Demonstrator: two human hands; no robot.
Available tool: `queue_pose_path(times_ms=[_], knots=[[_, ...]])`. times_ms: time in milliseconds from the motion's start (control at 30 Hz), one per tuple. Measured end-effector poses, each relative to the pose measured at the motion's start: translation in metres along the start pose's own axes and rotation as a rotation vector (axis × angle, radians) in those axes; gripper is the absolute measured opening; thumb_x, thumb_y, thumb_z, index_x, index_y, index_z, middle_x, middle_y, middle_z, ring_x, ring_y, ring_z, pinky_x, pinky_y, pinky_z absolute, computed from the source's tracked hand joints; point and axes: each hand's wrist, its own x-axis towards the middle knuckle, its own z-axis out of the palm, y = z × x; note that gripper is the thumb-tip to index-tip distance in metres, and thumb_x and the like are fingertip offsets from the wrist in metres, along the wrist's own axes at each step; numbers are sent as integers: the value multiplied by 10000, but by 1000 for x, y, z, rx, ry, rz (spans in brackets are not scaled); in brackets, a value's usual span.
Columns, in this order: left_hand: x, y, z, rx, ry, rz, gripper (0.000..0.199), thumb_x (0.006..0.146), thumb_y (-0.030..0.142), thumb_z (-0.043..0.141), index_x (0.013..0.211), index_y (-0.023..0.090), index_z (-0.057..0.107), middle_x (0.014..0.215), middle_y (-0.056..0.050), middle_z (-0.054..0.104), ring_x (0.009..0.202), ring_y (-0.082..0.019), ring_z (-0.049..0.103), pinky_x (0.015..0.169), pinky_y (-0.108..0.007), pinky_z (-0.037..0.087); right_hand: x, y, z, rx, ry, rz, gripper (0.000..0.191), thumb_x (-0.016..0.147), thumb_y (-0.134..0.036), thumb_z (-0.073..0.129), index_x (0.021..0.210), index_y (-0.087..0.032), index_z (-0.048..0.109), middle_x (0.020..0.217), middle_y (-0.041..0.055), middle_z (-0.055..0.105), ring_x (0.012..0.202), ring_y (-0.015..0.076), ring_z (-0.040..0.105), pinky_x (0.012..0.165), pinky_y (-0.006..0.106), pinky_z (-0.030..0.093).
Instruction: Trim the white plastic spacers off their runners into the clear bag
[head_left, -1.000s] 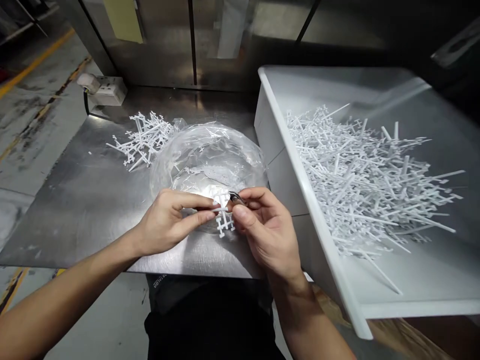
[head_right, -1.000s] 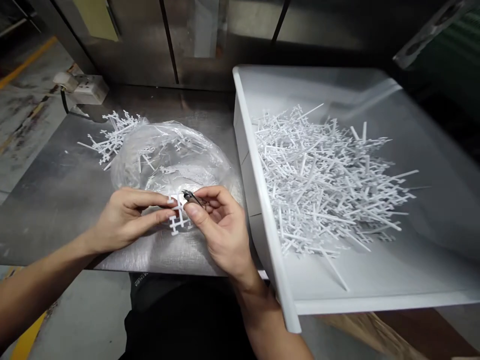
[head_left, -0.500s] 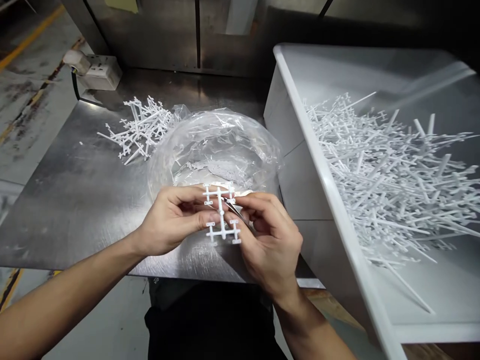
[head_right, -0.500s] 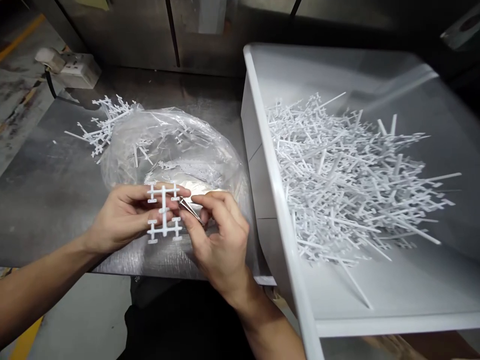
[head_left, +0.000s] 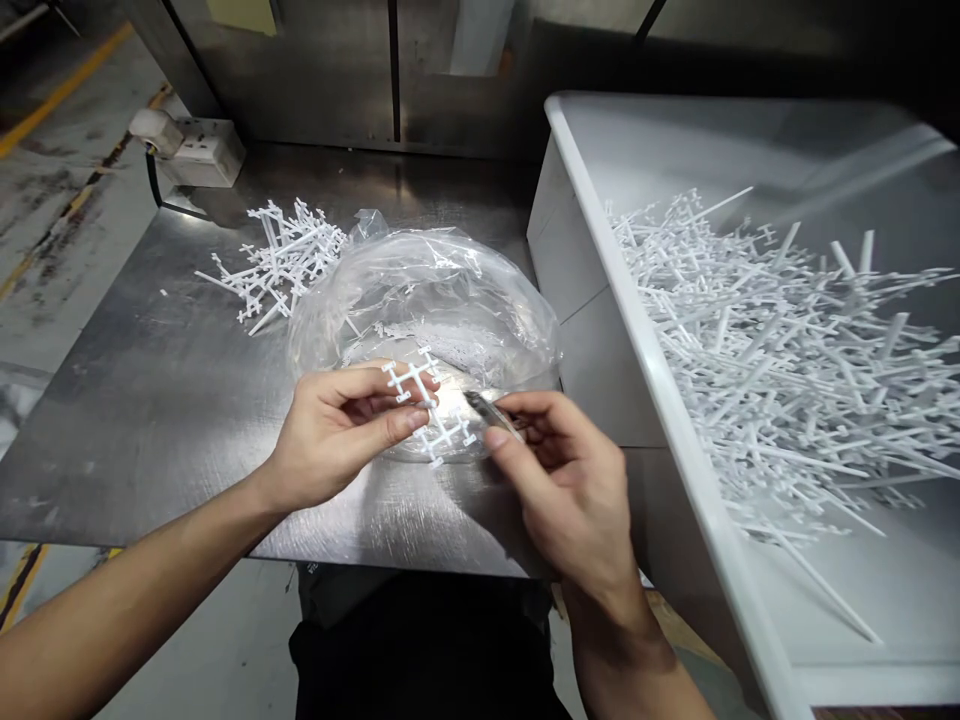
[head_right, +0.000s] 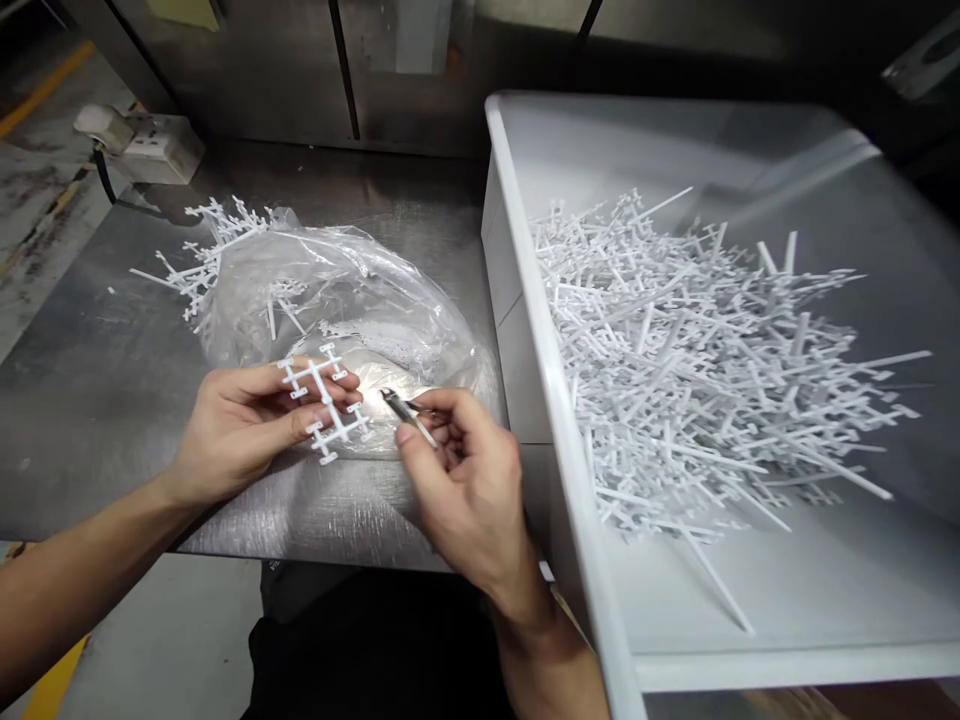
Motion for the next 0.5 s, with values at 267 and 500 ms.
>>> queue_pose_path(times_ms=[267, 500], knots=[[-6, -17, 6, 396, -86, 312, 93, 941, 123, 792, 965, 191, 851, 921, -48, 836, 835, -172, 802, 767, -248, 649, -5, -3, 4, 75, 50, -39, 167, 896, -232, 839, 1047, -243, 769, 825, -7, 758, 625, 126, 627, 576, 267, 534], [-8, -23, 7, 396, -115, 327, 94, 949, 129, 792, 977, 200, 847, 916, -52, 839, 846, -185, 812, 784, -268, 662, -5, -3, 2, -32, 60, -78, 112, 892, -215, 826, 1000, -227, 801, 777, -11, 703, 616, 130, 561, 571, 298, 480]])
